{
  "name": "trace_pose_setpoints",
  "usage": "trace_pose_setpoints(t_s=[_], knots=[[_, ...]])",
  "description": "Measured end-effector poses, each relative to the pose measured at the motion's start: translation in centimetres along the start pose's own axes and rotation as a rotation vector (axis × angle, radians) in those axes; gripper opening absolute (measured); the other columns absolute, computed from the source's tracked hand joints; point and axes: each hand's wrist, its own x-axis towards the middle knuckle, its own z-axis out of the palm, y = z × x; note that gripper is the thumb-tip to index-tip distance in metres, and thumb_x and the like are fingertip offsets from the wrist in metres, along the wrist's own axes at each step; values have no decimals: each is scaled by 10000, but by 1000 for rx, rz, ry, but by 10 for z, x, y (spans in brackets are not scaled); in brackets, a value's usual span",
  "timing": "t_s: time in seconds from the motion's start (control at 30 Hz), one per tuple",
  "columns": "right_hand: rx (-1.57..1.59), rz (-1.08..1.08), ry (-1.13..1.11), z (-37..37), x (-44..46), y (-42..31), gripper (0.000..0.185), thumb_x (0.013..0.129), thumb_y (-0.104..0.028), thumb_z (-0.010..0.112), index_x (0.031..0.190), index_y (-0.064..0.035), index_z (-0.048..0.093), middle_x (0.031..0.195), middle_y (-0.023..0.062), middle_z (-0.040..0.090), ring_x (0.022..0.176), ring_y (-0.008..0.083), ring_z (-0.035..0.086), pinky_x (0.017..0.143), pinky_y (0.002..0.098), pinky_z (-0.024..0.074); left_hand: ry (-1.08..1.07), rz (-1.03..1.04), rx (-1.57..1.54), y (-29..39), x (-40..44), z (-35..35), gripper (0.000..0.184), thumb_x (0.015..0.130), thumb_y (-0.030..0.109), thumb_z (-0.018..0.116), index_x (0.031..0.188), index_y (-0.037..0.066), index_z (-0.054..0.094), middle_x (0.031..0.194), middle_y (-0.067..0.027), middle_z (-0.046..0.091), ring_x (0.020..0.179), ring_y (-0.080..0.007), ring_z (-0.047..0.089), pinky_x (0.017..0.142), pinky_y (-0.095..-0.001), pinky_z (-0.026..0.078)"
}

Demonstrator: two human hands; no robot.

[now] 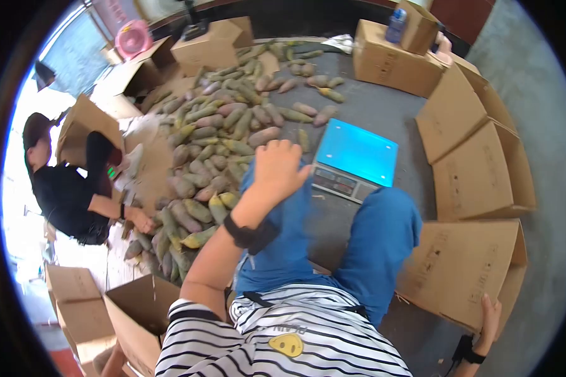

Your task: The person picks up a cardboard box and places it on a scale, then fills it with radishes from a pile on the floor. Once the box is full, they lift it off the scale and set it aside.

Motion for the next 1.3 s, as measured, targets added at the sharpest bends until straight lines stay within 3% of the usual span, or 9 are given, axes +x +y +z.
trace_pose_setpoints(t_s=[0.33,0.57,0.67,0.73,0.77,0.83,0.93,1.1,1.3], knots=[[211,-22,128,29,-43,-68,379,888,-224,576,1100,89,561,992,97,627,864,146,577,770,274,454,14,9,-16,-9,-5,-12,363,740,317,684,973,48,612,987,-99,592,980,-278,539,822,-387,407],[-1,-153,119,69,-52,-136,276,876,-195,596,971,64,606,884,54,623,805,113,551,692,265,437,133,55,-47,-10,-5,-8,308,725,306,693,877,51,613,926,-94,582,939,-266,534,804,-393,394],[-157,-316,57,85,-36,-162,225,857,-161,597,919,55,609,840,90,632,754,158,572,663,289,429,113,43,-58,-9,-6,-8,308,726,305,693,878,50,612,925,-91,579,937,-264,532,815,-388,393],[-469,-718,-21,92,-14,-177,198,813,-114,615,913,56,604,795,143,610,700,262,566,630,332,422,144,71,-67,-6,-5,-8,306,725,302,692,872,46,610,906,-90,576,932,-263,531,814,-388,393],[-471,-720,-23,95,0,-183,198,813,-114,615,913,56,604,795,143,610,700,262,566,630,332,422,145,68,-68,-4,-4,-10,306,725,302,692,872,46,610,906,-90,576,932,-263,531,814,-388,393],[-748,-1013,-70,102,29,-196,182,781,-120,641,840,45,593,735,164,551,678,345,515,605,381,408,28,31,-67,0,-3,-13,346,745,296,686,960,35,613,1002,-98,586,989,-276,534,848,-386,398],[-879,-1222,-88,129,69,-208,194,772,-155,657,756,16,567,683,140,505,649,336,500,591,408,395,-15,28,-77,4,0,-13,340,739,289,691,947,31,612,990,-99,589,982,-274,535,850,-387,399],[-812,-1288,-81,184,131,-238,245,776,-210,671,745,3,553,729,135,510,705,316,523,623,414,420,16,28,-77,3,-1,-12,336,734,282,695,938,28,612,970,-99,590,974,-270,535,847,-388,401],[-636,-1247,124,210,192,-263,284,808,-280,659,900,-31,561,836,146,570,840,326,550,700,394,447,48,7,-96,-6,-3,-10,327,727,273,701,923,28,610,941,-96,588,954,-269,541,829,-390,407]])
